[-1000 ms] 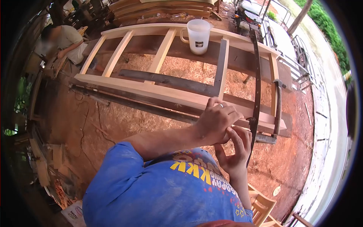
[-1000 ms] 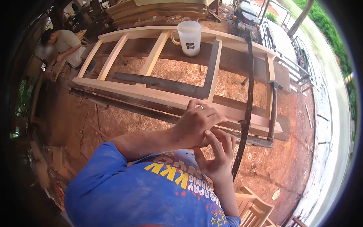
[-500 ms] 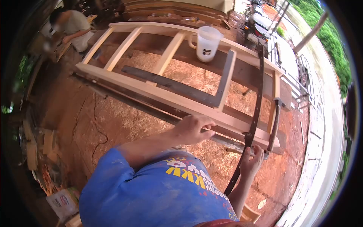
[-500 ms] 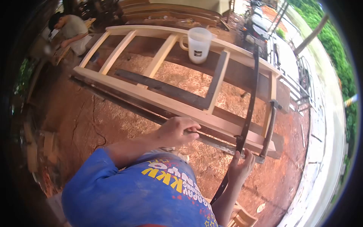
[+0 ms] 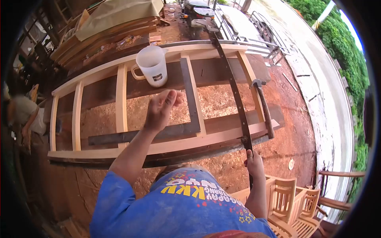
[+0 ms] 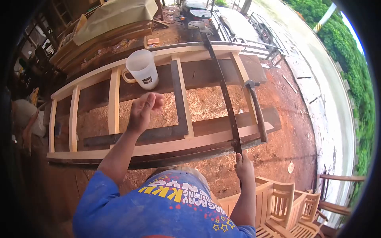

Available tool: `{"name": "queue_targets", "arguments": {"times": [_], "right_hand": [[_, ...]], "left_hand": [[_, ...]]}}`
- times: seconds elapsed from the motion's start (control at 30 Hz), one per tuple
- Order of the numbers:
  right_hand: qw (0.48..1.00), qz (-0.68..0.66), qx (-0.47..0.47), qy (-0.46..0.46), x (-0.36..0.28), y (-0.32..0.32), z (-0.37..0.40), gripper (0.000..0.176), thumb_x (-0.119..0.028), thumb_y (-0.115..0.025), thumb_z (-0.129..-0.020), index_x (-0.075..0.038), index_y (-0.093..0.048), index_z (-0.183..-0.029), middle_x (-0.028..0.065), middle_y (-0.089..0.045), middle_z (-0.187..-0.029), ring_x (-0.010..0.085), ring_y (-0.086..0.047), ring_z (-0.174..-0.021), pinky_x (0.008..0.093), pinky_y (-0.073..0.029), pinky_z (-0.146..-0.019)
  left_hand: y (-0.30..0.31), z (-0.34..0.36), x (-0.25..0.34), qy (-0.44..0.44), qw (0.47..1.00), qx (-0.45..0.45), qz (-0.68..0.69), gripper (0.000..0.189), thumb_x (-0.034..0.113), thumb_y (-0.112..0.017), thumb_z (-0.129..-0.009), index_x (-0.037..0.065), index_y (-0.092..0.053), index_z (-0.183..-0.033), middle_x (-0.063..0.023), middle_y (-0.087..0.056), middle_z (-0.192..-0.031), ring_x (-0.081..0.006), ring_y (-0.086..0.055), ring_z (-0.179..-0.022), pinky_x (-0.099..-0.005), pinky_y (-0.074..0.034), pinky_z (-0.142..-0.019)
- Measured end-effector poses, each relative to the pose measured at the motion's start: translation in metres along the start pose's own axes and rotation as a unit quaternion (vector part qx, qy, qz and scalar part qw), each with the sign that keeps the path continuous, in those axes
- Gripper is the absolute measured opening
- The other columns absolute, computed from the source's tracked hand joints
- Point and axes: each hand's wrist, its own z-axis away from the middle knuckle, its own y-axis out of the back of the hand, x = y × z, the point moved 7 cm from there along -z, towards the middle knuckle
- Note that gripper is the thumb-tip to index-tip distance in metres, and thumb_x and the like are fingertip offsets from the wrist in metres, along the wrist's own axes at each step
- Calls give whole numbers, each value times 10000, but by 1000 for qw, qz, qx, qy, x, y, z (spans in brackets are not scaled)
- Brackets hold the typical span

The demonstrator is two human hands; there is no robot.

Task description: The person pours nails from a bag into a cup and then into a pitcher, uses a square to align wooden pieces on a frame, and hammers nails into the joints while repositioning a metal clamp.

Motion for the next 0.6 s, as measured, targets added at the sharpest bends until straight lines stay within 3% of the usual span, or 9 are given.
{"name": "queue_targets", "arguments": {"times": [0.03, 0.17, 0.27, 0.37, 0.4, 0.47, 0.5, 0.6], "right_hand": [[1000, -7, -4, -21, -4, 0, 2, 591, -550, -437, -1116, -2, -656, -1093, 154, -706, -717, 263, -721, -642, 407, -552, -612], [999, -16, 2, -49, -4, -3, -1, 611, -560, -433, -1114, 12, -648, -1117, 142, -688, -688, 248, -689, -595, 397, -542, -589], [995, -10, -18, -101, -13, -1, -2, 475, -466, -511, -1103, -16, -660, -1142, 171, -702, -800, 341, -710, -747, 470, -536, -683], [980, 169, 85, 59, -49, 28, -20, 416, -408, -611, -1064, -18, -653, -1202, 182, -710, -938, 329, -709, -850, 448, -544, -722], [990, 117, 68, 31, -81, 46, -34, 390, -323, -698, -1014, -7, -645, -1238, 180, -699, -1027, 324, -696, -940, 438, -548, -789], [995, -10, 90, 46, -113, 63, -75, 386, -261, -720, -996, 5, -632, -1260, 172, -693, -1003, 325, -689, -941, 442, -547, -841], [994, -39, 68, 72, -125, 61, -97, 417, -234, -723, -989, 17, -605, -1300, 188, -679, -1067, 334, -679, -978, 442, -539, -900], [985, -42, 26, 168, -155, 31, -150, 470, -222, -719, -990, 20, -551, -1356, 235, -659, -1162, 382, -673, -1038, 459, -537, -921]], "left_hand": [[0, -20, 2, 5, 1000, 7, 12, 582, 538, -488, -1113, 6, -717, -1170, -43, -690, -886, -122, -657, -873, -271, -527, -835], [-20, -92, 3, -3, 999, -1, 40, 548, 518, -502, -1111, 17, -665, -1263, -49, -704, -922, -112, -664, -863, -275, -539, -812], [-46, -124, -12, 2, 997, -14, 74, 537, 507, -540, -1096, 21, -642, -1301, -53, -702, -919, -106, -659, -850, -278, -538, -778], [-65, -167, -40, 21, 994, -3, 105, 517, 468, -573, -1084, 7, -603, -1315, -71, -693, -955, -109, -654, -818, -263, -530, -726], [-71, -181, -44, 45, 993, 12, 113, 516, 448, -591, -1075, 4, -574, -1337, -75, -688, -969, -114, -659, -809, -260, -533, -713], [-76, -214, -52, 60, 985, 118, 110, 532, 410, -631, -1048, 9, -520, -1380, -82, -677, -1010, -128, -669, -807, -265, -538, -693], [-75, -230, -55, 63, 979, 162, 104, 551, 391, -652, -1035, 11, -493, -1401, -85, -672, -1031, -134, -673, -807, -267, -541, -683], [-74, -291, -77, 88, 958, 228, 152, 624, 324, -700, -993, 19, -414, -1456, -99, -650, -1103, -146, -682, -815, -271, -548, -656]]}}
